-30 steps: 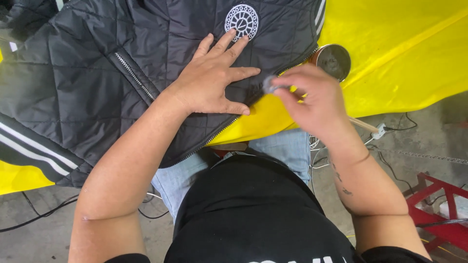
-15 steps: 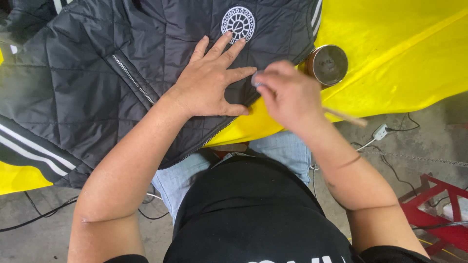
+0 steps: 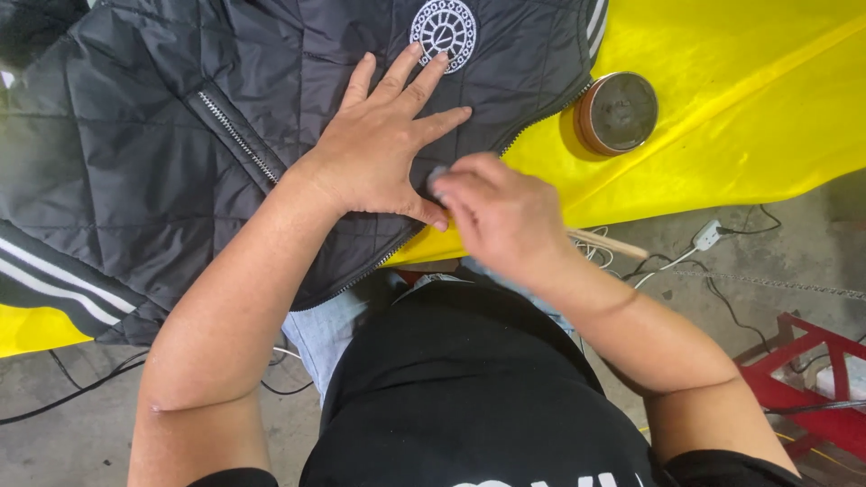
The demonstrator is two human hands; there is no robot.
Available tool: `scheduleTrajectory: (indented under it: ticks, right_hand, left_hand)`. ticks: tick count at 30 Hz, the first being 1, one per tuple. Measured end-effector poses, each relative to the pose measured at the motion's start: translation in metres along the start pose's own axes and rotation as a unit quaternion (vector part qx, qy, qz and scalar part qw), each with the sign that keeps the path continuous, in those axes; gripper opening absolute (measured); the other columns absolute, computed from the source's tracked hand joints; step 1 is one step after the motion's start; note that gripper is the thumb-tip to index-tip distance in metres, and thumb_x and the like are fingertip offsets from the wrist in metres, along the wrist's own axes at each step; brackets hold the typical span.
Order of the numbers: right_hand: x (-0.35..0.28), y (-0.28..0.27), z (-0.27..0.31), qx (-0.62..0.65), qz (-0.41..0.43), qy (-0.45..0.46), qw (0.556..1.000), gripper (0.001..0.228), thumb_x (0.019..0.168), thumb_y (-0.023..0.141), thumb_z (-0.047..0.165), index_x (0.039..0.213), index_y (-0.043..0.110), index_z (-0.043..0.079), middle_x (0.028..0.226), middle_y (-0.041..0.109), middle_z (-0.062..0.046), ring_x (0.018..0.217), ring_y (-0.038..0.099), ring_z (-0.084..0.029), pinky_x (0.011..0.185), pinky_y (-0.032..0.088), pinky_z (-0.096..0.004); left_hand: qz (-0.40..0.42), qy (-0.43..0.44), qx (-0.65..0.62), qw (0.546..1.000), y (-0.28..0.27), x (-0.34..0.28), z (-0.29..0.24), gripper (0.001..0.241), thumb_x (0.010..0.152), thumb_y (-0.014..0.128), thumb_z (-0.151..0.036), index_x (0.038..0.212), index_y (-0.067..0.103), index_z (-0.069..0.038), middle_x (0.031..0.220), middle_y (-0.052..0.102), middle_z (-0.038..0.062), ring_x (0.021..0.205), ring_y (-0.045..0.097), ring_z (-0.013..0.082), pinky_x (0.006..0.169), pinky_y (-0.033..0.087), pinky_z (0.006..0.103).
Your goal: A person is cleaning and restoring a circular patch on a black quilted jacket using a cleaning block, a hair dryer, and a spray bottle.
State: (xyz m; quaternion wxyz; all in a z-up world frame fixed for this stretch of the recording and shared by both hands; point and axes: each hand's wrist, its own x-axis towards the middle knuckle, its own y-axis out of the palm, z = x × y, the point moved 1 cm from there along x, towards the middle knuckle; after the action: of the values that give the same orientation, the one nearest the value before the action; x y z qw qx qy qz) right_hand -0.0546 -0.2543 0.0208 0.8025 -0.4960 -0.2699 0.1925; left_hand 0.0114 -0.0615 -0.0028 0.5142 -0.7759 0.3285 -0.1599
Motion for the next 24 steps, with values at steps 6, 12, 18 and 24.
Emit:
scheduleTrajectory:
  ticks: [6, 12, 18, 24]
  right_hand:
    - [0.003, -0.015, -0.053, -0.110, -0.049, 0.033, 0.992, 0.013, 0.100, 0.070, 0.013, 0.107, 0.081, 0.013, 0.109, 0.072, -0.006, 0.082, 0.070, -0.021, 0.052, 0.052, -0.035]
    - [0.004, -0.001, 0.009, -0.002, 0.047, 0.003, 0.999, 0.012, 0.098, 0.072, 0.018, 0.102, 0.078, 0.008, 0.109, 0.070, -0.011, 0.075, 0.069, -0.025, 0.056, 0.054, -0.033]
    - [-0.002, -0.019, -0.055, -0.085, -0.058, 0.036, 0.994, 0.012, 0.102, 0.072, 0.010, 0.108, 0.083, 0.009, 0.109, 0.074, -0.006, 0.089, 0.071, -0.022, 0.063, 0.056, -0.035]
    - [0.001, 0.006, 0.015, -0.002, 0.014, 0.007, 1.000, 0.017, 0.098, 0.069, 0.016, 0.107, 0.079, 0.006, 0.110, 0.068, -0.008, 0.074, 0.069, -0.028, 0.055, 0.054, -0.039]
  left_hand:
    - [-0.002, 0.001, 0.003, 1.000, 0.001, 0.000, 0.000, 0.122, 0.061, 0.083, -0.078, 0.159, 0.038, -0.020, 0.169, 0.006, 0.019, 0.153, -0.007, 0.0366, 0.118, -0.005, 0.0638]
    - [0.010, -0.004, 0.001, 1.000, -0.001, -0.001, -0.001, 0.124, 0.060, 0.085, -0.078, 0.159, 0.037, -0.020, 0.169, 0.006, 0.019, 0.154, -0.007, 0.0363, 0.118, -0.006, 0.0627]
    - [-0.015, 0.011, 0.001, 1.000, 0.002, -0.002, 0.001, 0.122, 0.061, 0.084, -0.077, 0.159, 0.039, -0.019, 0.169, 0.008, 0.020, 0.154, -0.005, 0.0365, 0.118, -0.004, 0.0632]
    - [0.004, 0.002, 0.000, 1.000, -0.001, -0.002, -0.001, 0.120, 0.062, 0.085, -0.075, 0.158, 0.037, -0.020, 0.169, 0.006, 0.020, 0.154, -0.006, 0.0367, 0.118, -0.005, 0.0640]
